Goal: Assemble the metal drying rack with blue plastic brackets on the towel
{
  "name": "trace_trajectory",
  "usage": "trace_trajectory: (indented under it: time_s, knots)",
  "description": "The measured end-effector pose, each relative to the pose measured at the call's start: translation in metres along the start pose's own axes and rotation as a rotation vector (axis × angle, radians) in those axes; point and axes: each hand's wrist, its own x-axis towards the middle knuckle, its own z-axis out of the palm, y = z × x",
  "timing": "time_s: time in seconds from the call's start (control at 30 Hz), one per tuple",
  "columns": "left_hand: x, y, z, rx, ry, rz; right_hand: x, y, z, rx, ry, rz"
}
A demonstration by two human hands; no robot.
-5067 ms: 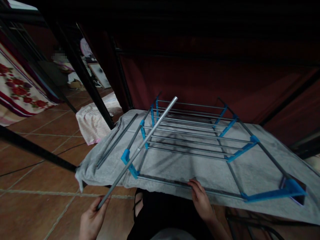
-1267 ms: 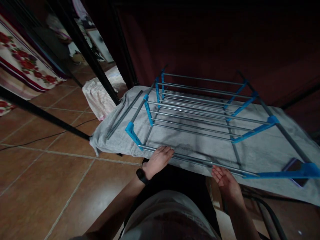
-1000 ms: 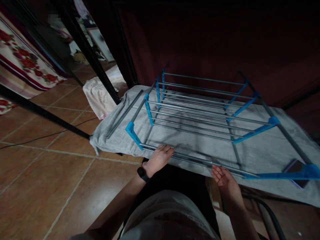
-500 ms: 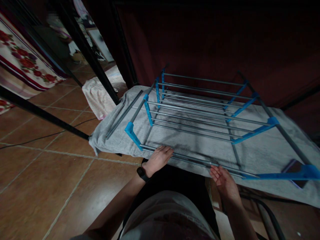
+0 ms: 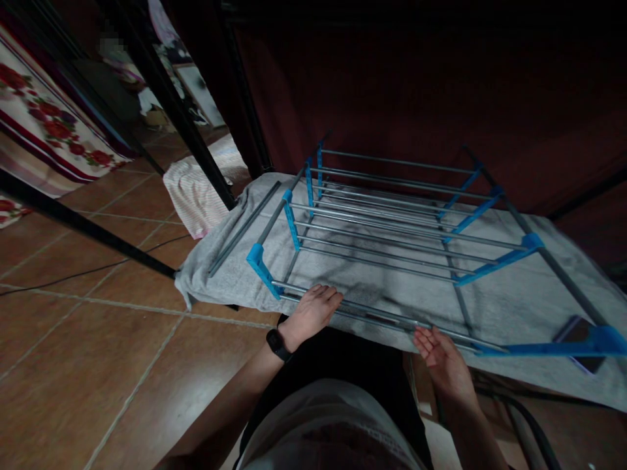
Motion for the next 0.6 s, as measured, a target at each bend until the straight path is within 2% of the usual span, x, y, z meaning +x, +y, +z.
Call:
trace_trajectory:
  time_s: [0.2,0.37,0.6]
  knots:
    - [0.002,0.001,-0.018,0.050,0.010,0.043,0.000,-0.001,-0.001,0.033,-0.028,0.007]
    - [-0.001,-0.002,-0.014,0.084,0.013,0.048,0.004,-0.002,-0.006,0.058,-0.003,-0.008]
    - [-0.003,-0.006,-0.006,0.100,0.020,0.062,0.021,-0.019,-0.040,0.137,0.149,-0.154]
